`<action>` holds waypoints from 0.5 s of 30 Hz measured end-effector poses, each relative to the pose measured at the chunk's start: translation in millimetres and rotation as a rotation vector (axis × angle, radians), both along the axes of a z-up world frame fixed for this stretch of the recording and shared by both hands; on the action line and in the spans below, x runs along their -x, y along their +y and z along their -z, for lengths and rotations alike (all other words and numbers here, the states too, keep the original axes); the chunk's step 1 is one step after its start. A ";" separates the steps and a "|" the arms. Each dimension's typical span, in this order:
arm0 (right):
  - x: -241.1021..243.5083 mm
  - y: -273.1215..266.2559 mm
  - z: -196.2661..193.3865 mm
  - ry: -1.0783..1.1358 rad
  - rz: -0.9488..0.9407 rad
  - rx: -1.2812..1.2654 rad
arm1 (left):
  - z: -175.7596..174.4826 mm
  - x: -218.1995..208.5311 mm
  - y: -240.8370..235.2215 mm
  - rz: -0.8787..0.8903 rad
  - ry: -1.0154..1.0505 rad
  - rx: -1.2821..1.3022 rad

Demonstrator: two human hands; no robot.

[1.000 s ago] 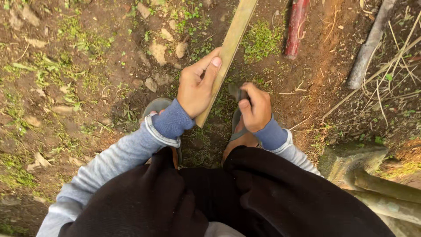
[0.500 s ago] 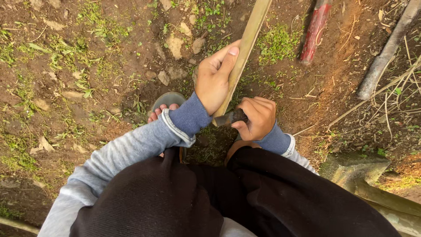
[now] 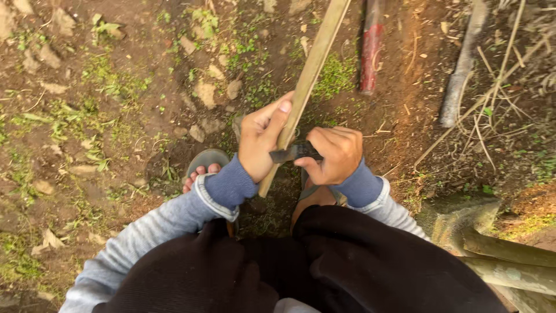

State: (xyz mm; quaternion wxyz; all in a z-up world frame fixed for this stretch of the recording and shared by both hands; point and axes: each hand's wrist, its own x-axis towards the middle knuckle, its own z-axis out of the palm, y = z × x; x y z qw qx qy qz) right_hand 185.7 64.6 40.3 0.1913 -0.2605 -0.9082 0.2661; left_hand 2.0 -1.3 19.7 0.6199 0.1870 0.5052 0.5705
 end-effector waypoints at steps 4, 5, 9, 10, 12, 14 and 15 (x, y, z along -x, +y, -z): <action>9.0 -3.1 -5.5 -0.015 0.038 -0.020 | -10.7 8.7 1.2 0.031 -0.001 0.022; 11.6 3.2 -10.5 -0.029 0.082 -0.033 | -14.1 8.9 1.9 0.028 0.007 0.018; 10.6 49.2 -42.7 -0.042 0.424 0.073 | -24.2 -0.5 -10.5 0.120 -0.020 0.085; 7.7 63.6 -49.5 -0.083 0.449 0.021 | -24.9 -3.7 -16.1 0.161 -0.015 0.081; 1.1 75.1 -56.6 -0.107 0.433 -0.051 | -20.5 -4.5 -20.1 0.212 -0.016 0.068; -7.5 68.8 -55.7 -0.077 0.335 -0.072 | -18.7 -2.9 -25.0 0.217 -0.030 0.072; -7.3 63.8 -50.8 -0.066 0.266 -0.091 | -18.0 -0.9 -23.8 0.204 -0.108 0.080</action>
